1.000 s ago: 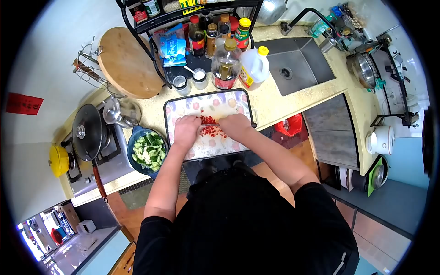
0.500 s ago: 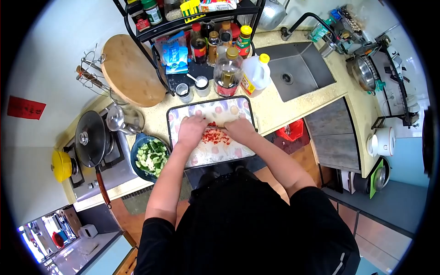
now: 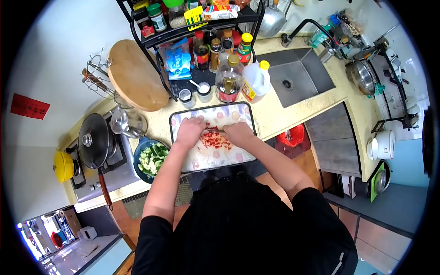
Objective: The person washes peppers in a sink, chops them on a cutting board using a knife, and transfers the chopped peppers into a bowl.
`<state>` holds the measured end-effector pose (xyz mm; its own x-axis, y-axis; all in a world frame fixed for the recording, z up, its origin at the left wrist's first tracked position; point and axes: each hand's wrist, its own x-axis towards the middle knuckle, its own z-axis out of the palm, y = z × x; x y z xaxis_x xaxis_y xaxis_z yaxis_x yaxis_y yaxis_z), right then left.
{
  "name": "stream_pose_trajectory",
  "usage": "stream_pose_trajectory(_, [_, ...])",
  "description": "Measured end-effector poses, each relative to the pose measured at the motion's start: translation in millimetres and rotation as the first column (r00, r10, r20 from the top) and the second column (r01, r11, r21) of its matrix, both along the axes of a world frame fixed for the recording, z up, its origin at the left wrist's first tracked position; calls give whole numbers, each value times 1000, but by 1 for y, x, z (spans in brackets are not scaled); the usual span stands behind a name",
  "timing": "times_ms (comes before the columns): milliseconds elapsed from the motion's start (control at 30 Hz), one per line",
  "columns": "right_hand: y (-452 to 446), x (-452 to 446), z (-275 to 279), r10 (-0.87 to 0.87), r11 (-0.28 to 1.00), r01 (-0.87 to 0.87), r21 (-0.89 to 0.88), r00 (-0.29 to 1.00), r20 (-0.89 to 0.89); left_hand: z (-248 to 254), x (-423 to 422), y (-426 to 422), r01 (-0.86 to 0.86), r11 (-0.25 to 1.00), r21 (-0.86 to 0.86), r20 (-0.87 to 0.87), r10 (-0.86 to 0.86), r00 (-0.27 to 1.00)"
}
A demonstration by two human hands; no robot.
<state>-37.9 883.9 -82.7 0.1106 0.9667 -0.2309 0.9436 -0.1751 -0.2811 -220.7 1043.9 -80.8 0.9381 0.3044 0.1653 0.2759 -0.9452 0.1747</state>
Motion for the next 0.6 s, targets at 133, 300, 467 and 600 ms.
stream_pose_trajectory(133, [11, 10, 20, -10, 996, 8, 90, 1000, 21, 23, 5, 6, -24, 1000, -9, -27, 24, 999])
stream_pose_trajectory(300, [36, 25, 13, 5, 1000, -5, -5, 999, 38, -9, 20, 25, -54, 997, -52, -29, 53, 998])
stream_pose_trajectory(467, [20, 14, -7, 18, 1000, -18, -9, 999, 42, -14, 10, 14, -12, 996, -93, -73, 5, 997])
stream_pose_trajectory(600, [-7, 2, -5, 36, 999, -36, 6, 999, 27, -9, -12, -24, -60, 998, -12, -109, 59, 992])
